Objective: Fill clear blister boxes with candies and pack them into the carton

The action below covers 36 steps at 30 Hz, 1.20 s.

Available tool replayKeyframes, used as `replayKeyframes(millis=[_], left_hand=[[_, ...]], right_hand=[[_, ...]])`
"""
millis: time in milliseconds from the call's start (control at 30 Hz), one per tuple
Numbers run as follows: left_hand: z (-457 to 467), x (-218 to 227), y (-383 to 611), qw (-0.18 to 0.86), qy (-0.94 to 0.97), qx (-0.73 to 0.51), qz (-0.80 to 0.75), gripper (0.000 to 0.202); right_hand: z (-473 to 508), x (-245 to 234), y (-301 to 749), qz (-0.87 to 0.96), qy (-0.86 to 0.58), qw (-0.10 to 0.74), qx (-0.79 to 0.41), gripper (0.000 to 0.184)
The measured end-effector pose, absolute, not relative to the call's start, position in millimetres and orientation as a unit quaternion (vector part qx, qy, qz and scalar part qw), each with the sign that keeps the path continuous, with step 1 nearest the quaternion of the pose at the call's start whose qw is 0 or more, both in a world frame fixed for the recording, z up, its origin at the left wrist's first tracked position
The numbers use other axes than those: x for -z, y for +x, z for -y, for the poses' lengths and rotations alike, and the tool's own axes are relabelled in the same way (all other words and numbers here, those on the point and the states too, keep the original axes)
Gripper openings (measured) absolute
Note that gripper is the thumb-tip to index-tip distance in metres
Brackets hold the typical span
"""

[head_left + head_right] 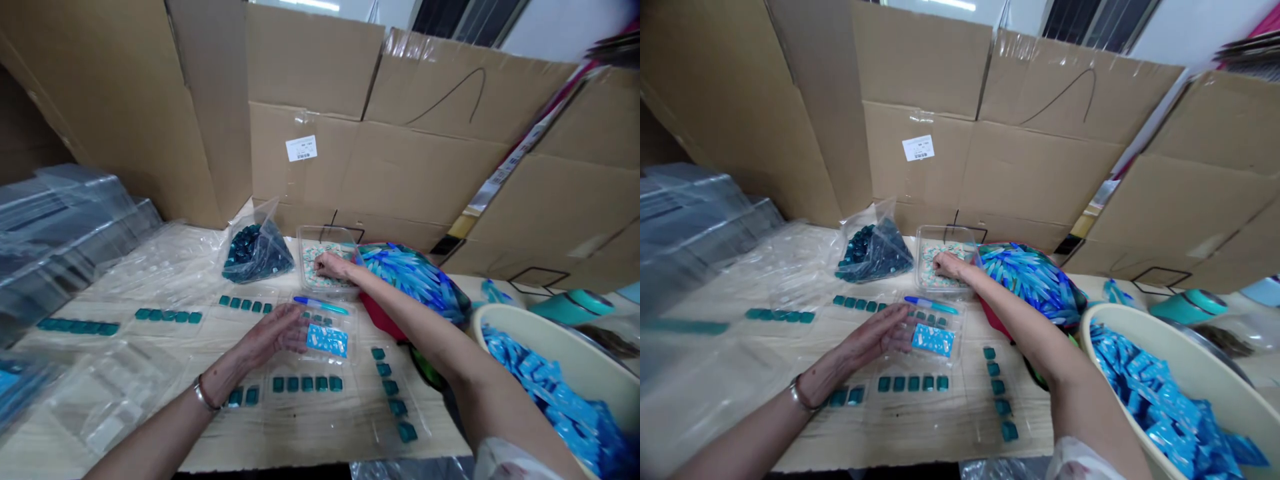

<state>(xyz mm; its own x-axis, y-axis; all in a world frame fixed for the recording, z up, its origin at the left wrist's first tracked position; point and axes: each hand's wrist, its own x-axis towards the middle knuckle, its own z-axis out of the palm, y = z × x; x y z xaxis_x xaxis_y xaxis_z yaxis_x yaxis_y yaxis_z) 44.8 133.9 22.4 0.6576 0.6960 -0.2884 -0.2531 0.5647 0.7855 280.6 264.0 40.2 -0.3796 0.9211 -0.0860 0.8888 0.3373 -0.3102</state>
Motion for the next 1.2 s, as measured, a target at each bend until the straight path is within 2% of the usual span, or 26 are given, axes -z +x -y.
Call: replayKeyframes(millis=[233,467,567,733,900,1033,1200], left_hand=[[-134,-22,44,0.835,0.368,-0.275,-0.304,0.039],[-135,-19,43,0.838,0.365,-0.275,-0.298,0.039],[-135,-20,44,0.840,0.362,-0.274,-0.297,0.038],[-135,-21,44,0.837,0.363,-0.274,-0.303,0.038],[-135,-21,44,0.839,0.364,-0.272,-0.301,0.039],[-135,-19,44,0.841,0.360,-0.275,-0.296,0.041],[-136,-18,44,0.838,0.367,-0.269,-0.302,0.040]], right_hand=[[-261,-38,291,0.828,-0.522,0.039,-0.199,0.015],[-260,-32,291,0.840,-0.520,0.101,-0.122,0.016],[-261,-30,288,0.846,-0.515,0.093,-0.104,0.014],[-260,-29,289,0.845,-0.501,0.081,-0.170,0.017],[-265,-19,296,0.823,-0.507,0.128,-0.221,0.015],[-270,-11,297,0.808,-0.500,0.145,-0.277,0.022],[-272,-8,293,0.812,-0.516,0.137,-0.234,0.012]])
